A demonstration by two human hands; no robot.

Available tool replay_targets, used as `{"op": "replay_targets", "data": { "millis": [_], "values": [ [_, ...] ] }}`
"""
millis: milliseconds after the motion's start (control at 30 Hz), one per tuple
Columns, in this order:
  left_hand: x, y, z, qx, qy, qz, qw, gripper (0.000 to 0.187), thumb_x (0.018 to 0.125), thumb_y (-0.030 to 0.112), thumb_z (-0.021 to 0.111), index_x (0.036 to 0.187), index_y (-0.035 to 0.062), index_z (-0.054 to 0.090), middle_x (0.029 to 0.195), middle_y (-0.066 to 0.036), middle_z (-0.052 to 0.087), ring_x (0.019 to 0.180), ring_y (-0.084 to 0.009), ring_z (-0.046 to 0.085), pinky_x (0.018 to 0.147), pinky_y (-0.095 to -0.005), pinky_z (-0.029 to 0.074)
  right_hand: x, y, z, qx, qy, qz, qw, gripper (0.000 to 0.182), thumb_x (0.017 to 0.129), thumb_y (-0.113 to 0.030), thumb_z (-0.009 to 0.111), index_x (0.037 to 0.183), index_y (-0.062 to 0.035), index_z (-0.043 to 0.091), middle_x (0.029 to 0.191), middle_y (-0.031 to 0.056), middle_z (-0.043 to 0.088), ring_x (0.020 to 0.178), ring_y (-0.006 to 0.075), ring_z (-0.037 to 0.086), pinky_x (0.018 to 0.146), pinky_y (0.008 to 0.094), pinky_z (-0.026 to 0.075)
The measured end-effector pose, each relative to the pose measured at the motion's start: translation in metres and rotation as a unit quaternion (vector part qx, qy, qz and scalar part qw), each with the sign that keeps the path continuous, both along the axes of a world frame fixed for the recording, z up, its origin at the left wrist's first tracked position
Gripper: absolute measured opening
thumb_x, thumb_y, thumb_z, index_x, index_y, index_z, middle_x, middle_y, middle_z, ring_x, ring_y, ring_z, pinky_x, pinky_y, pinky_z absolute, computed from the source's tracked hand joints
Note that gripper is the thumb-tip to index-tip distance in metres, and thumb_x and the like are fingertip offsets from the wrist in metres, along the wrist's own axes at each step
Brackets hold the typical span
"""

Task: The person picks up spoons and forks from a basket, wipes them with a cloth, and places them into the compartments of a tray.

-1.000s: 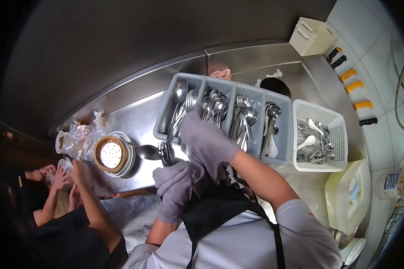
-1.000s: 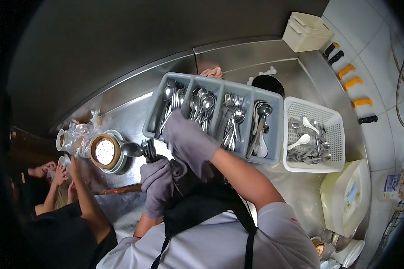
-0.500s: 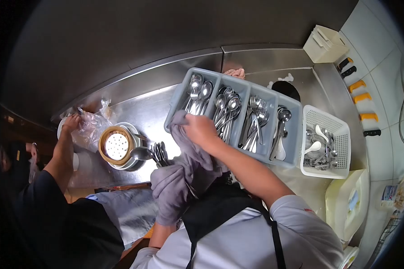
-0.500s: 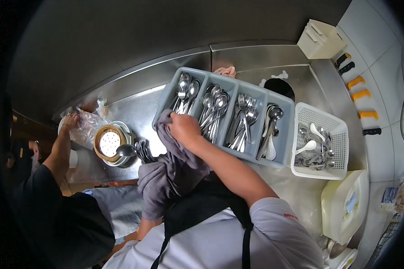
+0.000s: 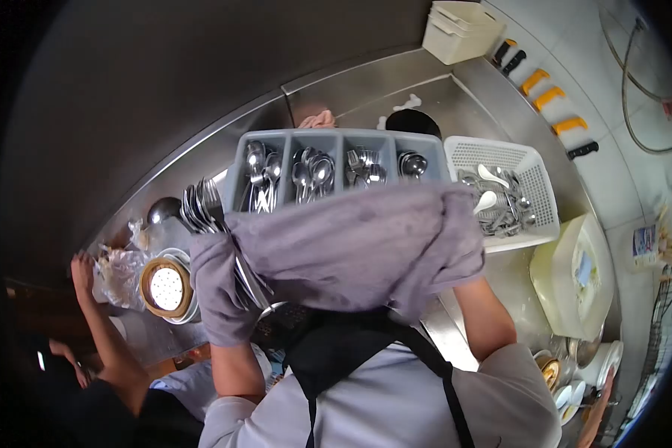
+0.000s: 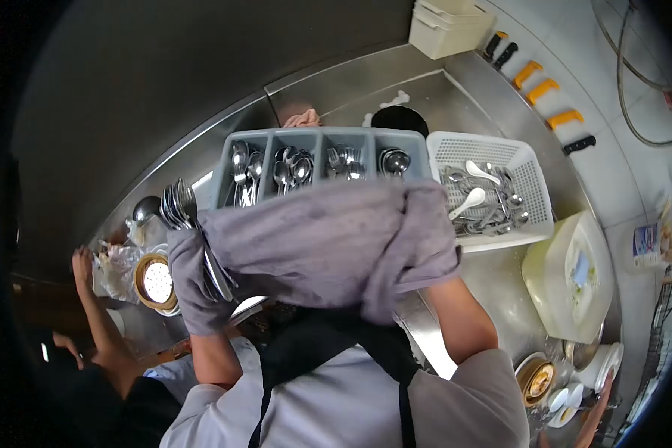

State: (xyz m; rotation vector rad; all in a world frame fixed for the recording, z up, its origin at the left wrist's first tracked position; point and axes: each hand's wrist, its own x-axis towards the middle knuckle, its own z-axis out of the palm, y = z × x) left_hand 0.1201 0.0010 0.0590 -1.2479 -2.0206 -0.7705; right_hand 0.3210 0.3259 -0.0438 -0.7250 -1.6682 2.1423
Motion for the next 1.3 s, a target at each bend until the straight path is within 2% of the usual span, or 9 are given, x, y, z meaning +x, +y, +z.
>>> {"op": "replay_targets", "data": {
  "millis": [233, 467, 567, 633, 700, 900, 1033, 1167, 1300],
  "values": [
    [-0.017, 0.053, -0.04, -0.304, -0.157, -0.175, 0.923, 0.019, 0.08, 0.009, 0.071, 0.098, 0.003, 0.069, 0.101, -0.013, 0.07, 0.096, -0.029, 0.068, 0.082, -0.0379, 0.052, 0.038, -0.027, 0.023, 0.473, -0.102, 0.06, 0.873, 0.031, 0.098, -0.028, 0.056, 0.124, -0.0122, 0.058, 0.107, 0.008, 0.066, 0.101, 0.0224, 0.065, 0.088, 0.0363, 0.051],
    [0.018, 0.101, -0.119, -0.253, -0.318, -0.167, 0.898, 0.02, 0.094, 0.02, 0.056, 0.104, 0.0065, 0.067, 0.089, -0.01, 0.066, 0.086, -0.0229, 0.066, 0.078, -0.0348, 0.053, -0.036, -0.087, 0.069, 0.775, -0.297, -0.011, 0.558, 0.019, 0.087, -0.023, 0.062, 0.1, -0.0113, 0.069, 0.092, 0.0092, 0.07, 0.084, 0.0244, 0.068, 0.08, 0.0394, 0.051],
    [0.012, 0.081, -0.192, -0.127, -0.739, -0.36, 0.555, 0.018, 0.093, 0.019, 0.056, 0.1, 0.008, 0.068, 0.085, -0.009, 0.065, 0.085, -0.023, 0.066, 0.076, -0.0345, 0.053, -0.06, -0.079, 0.084, 0.722, -0.245, 0.222, 0.608, 0.017, 0.08, -0.024, 0.067, 0.09, -0.0117, 0.074, 0.091, 0.0132, 0.07, 0.083, 0.0326, 0.068, 0.077, 0.0428, 0.051],
    [0.037, 0.111, -0.056, -0.375, -0.361, -0.28, 0.807, 0.006, 0.088, 0.009, 0.063, 0.09, 0.0075, 0.068, 0.081, -0.008, 0.065, 0.08, -0.0228, 0.067, 0.07, -0.0343, 0.053, -0.069, -0.074, 0.048, 0.738, -0.198, 0.093, 0.638, 0.012, 0.078, -0.021, 0.067, 0.079, -0.011, 0.073, 0.083, 0.0126, 0.069, 0.082, 0.0314, 0.067, 0.077, 0.0431, 0.051],
    [0.038, 0.098, -0.072, -0.068, -0.231, -0.362, 0.901, 0.006, 0.083, 0.005, 0.072, 0.08, 0.0046, 0.067, 0.08, -0.009, 0.067, 0.071, -0.0247, 0.067, 0.063, -0.0361, 0.053, -0.08, -0.066, 0.023, 0.743, -0.145, -0.037, 0.652, 0.012, 0.076, -0.019, 0.066, 0.069, -0.0104, 0.072, 0.074, 0.012, 0.068, 0.081, 0.0302, 0.066, 0.076, 0.0434, 0.051],
    [0.035, 0.083, -0.09, -0.097, -0.356, -0.322, 0.872, 0.008, 0.086, -0.004, 0.063, 0.083, 0.0026, 0.067, 0.08, -0.01, 0.067, 0.075, -0.0206, 0.068, 0.067, -0.0316, 0.053, -0.082, -0.072, 0.04, 0.714, -0.237, 0.003, 0.659, 0.011, 0.075, -0.016, 0.071, 0.072, -0.0061, 0.067, 0.082, 0.0121, 0.062, 0.081, 0.0316, 0.06, 0.07, 0.0427, 0.047],
    [0.034, 0.08, -0.098, -0.168, -0.274, -0.32, 0.891, 0.016, 0.088, -0.005, 0.06, 0.085, 0.0045, 0.072, 0.085, -0.011, 0.073, 0.082, -0.0169, 0.073, 0.072, -0.0294, 0.059, -0.083, -0.064, 0.045, 0.741, -0.414, 0.017, 0.528, 0.008, 0.085, -0.017, 0.068, 0.086, -0.0088, 0.067, 0.081, 0.0045, 0.057, 0.085, 0.0247, 0.061, 0.07, 0.0367, 0.049],
    [0.041, 0.079, -0.072, -0.052, -0.227, -0.315, 0.92, 0.014, 0.087, -0.006, 0.065, 0.088, 0.005, 0.074, 0.094, -0.011, 0.075, 0.09, -0.017, 0.074, 0.08, -0.0293, 0.06, -0.045, -0.007, -0.078, 0.943, -0.204, -0.173, 0.199, 0.018, 0.094, -0.023, 0.059, 0.102, -0.0084, 0.066, 0.093, 0.0045, 0.066, 0.088, 0.0229, 0.065, 0.081, 0.0356, 0.054],
    [0.038, 0.073, -0.08, -0.13, -0.417, -0.319, 0.841, 0.017, 0.09, -0.003, 0.067, 0.106, 0.0023, 0.071, 0.114, -0.013, 0.073, 0.108, -0.0198, 0.071, 0.093, -0.0318, 0.057, -0.055, -0.001, -0.048, 0.589, -0.045, 0.306, 0.746, 0.016, 0.089, -0.021, 0.06, 0.098, -0.0104, 0.067, 0.106, 0.0079, 0.068, 0.095, 0.0197, 0.065, 0.08, 0.0334, 0.053]
  ]
}}
